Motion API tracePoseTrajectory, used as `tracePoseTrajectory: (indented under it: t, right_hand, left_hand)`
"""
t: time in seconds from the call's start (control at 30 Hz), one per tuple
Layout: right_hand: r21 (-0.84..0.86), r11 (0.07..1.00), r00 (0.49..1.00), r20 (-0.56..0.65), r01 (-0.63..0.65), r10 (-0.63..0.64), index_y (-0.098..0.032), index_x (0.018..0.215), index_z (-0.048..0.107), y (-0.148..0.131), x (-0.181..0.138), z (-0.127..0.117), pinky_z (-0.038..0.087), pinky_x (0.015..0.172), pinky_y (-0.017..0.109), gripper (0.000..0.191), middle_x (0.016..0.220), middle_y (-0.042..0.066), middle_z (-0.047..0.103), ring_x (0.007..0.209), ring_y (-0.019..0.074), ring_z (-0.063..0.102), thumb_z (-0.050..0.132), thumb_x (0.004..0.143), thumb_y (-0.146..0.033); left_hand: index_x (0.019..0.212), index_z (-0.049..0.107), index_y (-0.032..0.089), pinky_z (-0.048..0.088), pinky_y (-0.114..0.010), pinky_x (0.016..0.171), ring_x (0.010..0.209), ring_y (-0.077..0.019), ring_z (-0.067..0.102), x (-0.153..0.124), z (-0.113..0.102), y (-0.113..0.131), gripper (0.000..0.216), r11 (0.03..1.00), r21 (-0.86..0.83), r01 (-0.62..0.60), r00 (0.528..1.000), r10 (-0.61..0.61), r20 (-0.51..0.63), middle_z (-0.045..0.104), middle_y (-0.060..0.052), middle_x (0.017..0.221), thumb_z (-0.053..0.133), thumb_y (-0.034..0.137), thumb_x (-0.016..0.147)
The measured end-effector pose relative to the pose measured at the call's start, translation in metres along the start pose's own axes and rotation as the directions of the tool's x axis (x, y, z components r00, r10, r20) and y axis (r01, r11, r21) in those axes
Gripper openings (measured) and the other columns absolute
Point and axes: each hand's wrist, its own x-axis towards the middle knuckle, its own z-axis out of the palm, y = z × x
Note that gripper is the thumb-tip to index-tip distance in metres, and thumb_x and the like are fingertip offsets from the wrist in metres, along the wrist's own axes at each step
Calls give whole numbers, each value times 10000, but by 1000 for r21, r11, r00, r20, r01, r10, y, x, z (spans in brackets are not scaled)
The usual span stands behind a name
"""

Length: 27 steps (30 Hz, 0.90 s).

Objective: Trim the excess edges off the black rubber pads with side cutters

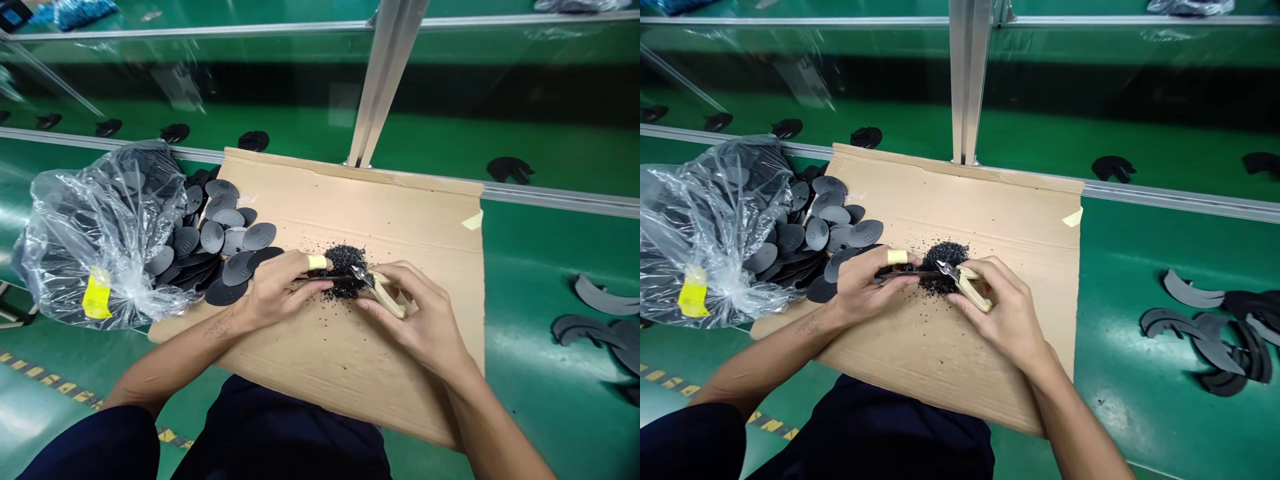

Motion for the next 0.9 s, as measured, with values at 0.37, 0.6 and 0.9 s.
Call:
tracePoseTrajectory:
  t: [0.37,0.6,0.9]
  right_hand:
    - [-86,917,910,-112,390,-398,-185,1132,625,-3,-6,15,537,657,334,219,945,96,732,803,201,692,652,925,-118]
    - [-50,971,970,-57,232,-235,-209,1180,647,5,0,-5,568,746,363,272,1041,100,727,898,220,696,664,915,-148]
    - [-239,931,961,67,276,-268,-190,1176,634,13,2,-10,501,730,366,212,1058,105,735,879,223,657,625,964,-186]
  left_hand:
    - [1160,653,162,633,-304,829,947,-164,721,-10,13,-3,252,996,40,-80,970,69,233,750,-82,1048,556,74,944]
    - [1176,652,138,621,-288,848,984,-153,702,-5,7,-5,346,994,-107,-22,986,40,162,725,-97,1051,510,0,892]
    - [1159,680,142,625,-282,840,987,-148,718,-6,8,-3,339,969,-247,12,992,19,123,750,-93,1035,540,-8,889]
